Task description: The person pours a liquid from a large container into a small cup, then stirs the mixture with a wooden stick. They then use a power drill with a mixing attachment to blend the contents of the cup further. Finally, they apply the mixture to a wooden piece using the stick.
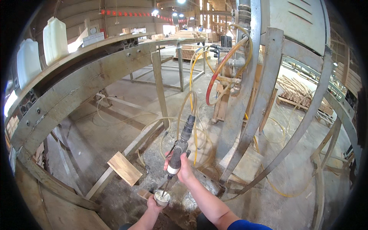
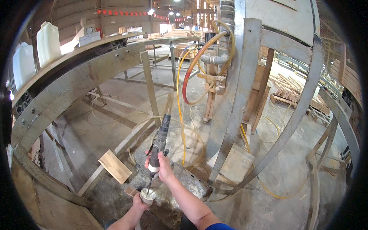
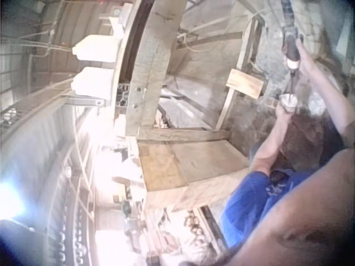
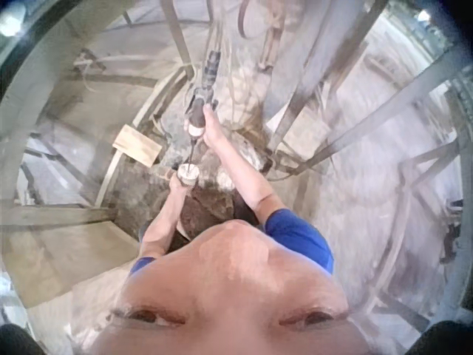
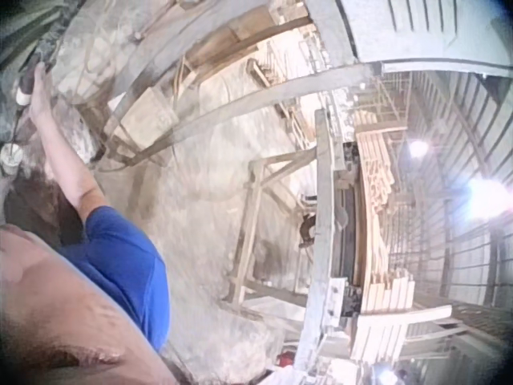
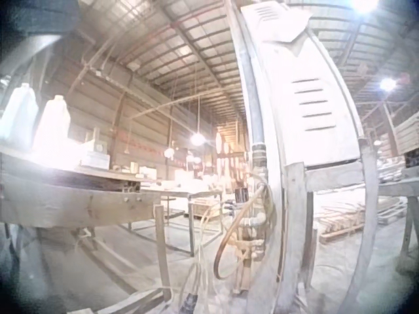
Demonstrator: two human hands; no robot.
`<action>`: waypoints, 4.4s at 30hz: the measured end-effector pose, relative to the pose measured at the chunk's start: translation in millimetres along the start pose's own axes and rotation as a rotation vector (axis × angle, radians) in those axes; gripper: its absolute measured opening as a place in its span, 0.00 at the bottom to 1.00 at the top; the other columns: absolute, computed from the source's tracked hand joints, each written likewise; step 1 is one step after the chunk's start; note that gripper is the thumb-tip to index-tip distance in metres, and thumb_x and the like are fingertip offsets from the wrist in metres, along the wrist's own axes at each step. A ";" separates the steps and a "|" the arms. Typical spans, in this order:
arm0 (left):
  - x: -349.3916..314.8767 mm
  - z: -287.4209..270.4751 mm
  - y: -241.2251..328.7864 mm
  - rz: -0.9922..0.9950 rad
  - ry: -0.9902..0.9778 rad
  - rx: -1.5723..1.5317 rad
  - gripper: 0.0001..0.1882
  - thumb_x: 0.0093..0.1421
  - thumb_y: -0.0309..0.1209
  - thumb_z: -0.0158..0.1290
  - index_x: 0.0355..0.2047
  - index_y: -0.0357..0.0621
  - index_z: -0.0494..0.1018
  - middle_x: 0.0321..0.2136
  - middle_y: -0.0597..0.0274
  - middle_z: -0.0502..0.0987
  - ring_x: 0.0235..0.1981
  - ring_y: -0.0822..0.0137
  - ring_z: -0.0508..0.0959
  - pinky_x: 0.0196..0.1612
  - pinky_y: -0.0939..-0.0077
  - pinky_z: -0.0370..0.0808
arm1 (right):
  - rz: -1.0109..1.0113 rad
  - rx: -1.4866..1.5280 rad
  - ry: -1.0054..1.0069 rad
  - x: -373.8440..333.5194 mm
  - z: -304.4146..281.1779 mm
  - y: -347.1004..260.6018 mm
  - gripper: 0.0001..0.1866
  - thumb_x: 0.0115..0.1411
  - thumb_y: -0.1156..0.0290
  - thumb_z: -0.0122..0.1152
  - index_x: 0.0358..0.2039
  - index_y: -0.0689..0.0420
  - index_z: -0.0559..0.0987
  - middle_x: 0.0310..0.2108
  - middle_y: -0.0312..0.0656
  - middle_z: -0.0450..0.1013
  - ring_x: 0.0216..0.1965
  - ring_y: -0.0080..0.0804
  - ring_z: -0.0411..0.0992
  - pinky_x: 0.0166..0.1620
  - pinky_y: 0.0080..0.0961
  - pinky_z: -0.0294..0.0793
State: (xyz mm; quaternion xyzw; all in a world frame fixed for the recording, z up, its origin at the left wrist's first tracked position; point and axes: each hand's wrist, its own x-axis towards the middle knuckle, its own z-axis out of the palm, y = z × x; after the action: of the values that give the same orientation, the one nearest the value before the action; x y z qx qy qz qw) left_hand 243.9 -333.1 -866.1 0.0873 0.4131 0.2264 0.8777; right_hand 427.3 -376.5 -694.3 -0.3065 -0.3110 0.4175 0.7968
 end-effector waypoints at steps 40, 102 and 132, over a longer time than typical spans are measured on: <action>8.9 -17.8 3.6 0.001 -0.135 0.121 0.21 0.63 0.42 0.33 0.51 0.45 0.65 0.50 0.54 0.68 0.51 0.50 0.68 0.51 0.42 0.64 | -0.060 0.036 0.121 -7.4 1.7 -6.9 0.39 0.55 0.31 0.28 0.25 0.59 0.67 0.15 0.43 0.66 0.17 0.34 0.66 0.24 0.29 0.67; -9.3 -20.1 -7.8 -0.114 -0.015 0.208 0.23 0.63 0.35 0.25 0.49 0.36 0.64 0.46 0.47 0.71 0.45 0.51 0.72 0.50 0.52 0.69 | -0.049 -0.032 0.114 -0.7 3.4 -19.4 0.38 0.53 0.31 0.36 0.21 0.59 0.70 0.12 0.41 0.67 0.12 0.27 0.67 0.18 0.23 0.68; -9.9 -12.9 -1.2 0.358 0.247 0.130 0.20 0.63 0.36 0.32 0.48 0.37 0.65 0.45 0.55 0.72 0.46 0.58 0.72 0.51 0.61 0.68 | -0.143 -0.020 0.149 -5.0 7.0 -8.6 0.39 0.53 0.30 0.38 0.24 0.60 0.71 0.14 0.41 0.68 0.14 0.27 0.68 0.20 0.23 0.69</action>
State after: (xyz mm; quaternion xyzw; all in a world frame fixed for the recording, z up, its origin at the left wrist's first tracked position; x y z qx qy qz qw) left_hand 228.8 -339.2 -868.0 0.1873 0.5090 0.3602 0.7590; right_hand 423.8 -383.2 -684.7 -0.3216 -0.2763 0.3326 0.8424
